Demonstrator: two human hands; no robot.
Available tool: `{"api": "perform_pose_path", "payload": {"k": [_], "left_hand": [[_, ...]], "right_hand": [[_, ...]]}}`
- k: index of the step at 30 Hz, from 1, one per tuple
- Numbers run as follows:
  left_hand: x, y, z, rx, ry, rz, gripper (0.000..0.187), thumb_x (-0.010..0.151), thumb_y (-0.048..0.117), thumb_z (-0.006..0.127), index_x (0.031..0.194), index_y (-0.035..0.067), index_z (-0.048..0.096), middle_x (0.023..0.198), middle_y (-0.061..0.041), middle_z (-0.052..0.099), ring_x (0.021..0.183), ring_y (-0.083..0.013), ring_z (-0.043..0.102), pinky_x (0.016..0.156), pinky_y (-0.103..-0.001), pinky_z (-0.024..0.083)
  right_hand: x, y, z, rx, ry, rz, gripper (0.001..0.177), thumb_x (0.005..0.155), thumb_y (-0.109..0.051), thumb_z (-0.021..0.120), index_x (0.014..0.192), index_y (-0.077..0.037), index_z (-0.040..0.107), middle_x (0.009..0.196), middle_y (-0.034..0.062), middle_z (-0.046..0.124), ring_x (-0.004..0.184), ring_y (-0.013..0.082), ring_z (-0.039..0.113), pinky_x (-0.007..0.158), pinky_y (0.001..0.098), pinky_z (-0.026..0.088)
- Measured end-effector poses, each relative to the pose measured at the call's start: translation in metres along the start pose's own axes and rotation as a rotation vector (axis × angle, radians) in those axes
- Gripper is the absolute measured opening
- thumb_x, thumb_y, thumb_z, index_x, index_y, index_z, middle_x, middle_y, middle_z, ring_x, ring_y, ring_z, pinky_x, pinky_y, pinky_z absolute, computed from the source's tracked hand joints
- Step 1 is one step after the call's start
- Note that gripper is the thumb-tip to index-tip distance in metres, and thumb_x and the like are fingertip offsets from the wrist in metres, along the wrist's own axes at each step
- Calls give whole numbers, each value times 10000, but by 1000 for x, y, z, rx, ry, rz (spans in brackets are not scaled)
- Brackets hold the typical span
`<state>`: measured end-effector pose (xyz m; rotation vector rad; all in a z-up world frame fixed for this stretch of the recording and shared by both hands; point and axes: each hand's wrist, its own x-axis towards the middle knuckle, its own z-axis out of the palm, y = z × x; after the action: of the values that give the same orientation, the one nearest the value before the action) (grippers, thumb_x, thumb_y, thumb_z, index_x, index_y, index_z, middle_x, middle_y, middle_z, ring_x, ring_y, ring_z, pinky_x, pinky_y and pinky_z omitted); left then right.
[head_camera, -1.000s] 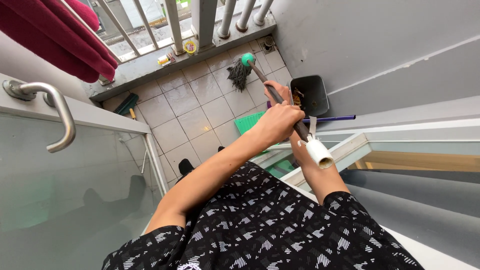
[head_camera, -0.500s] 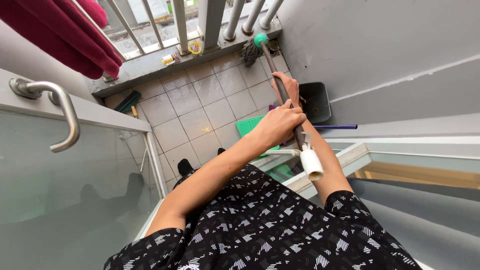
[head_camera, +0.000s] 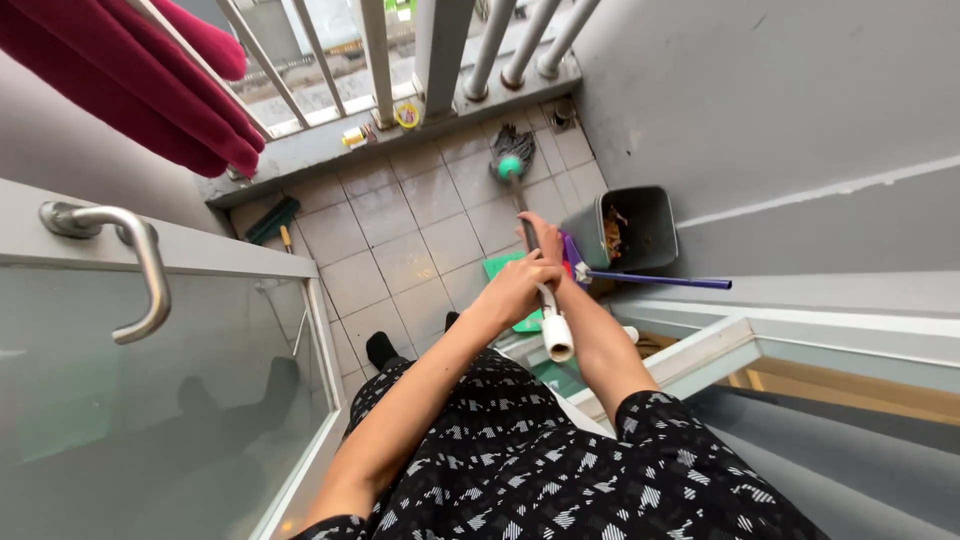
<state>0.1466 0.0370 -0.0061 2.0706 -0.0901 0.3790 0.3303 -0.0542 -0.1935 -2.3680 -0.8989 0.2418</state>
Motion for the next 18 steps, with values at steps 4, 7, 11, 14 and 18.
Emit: {"api": "perform_pose_path", "payload": {"k": [4,7,11,14,18], "left_hand": [[-16,-5,5,-25,-75,-77,162,710,-5,743,789,55,615,898,-110,671,977,-369,641,753,-492,536],[-23,-17,21,-20,-60,-106,228,621,-75,678,804,56,646,878,-85,700,996,-359,644,755,-482,540],[-25,-16,27,-8,-41,-82,196,682,-70,683,831,51,640,887,-78,695,1019,-333,663,802,-455,561],[-19,-26,35,43,-53,-108,295,624,-92,664,882,48,675,926,-84,718,1020,-350,649,817,-465,556],[-13,-30,42,50,-20,-141,296,680,-62,680,947,63,704,972,-117,707,974,-356,678,820,-463,565]], "right_hand": [[-27,26,41,41,-5,75,388,852,-317,781,1216,-207,702,1057,173,746,970,408,710,794,471,566],[-29,24,39,-22,-124,205,429,806,-333,808,1221,-259,723,1045,169,747,953,428,696,775,502,552],[-31,14,18,-93,-191,180,451,825,-383,815,1246,-259,713,1035,190,737,958,433,698,792,507,562],[-25,16,6,-198,-286,147,465,809,-386,816,1247,-267,713,1019,191,738,944,432,699,787,521,555],[-35,6,-6,-113,-280,94,490,828,-395,780,1275,-211,697,1114,162,740,994,400,704,811,497,561]]}}
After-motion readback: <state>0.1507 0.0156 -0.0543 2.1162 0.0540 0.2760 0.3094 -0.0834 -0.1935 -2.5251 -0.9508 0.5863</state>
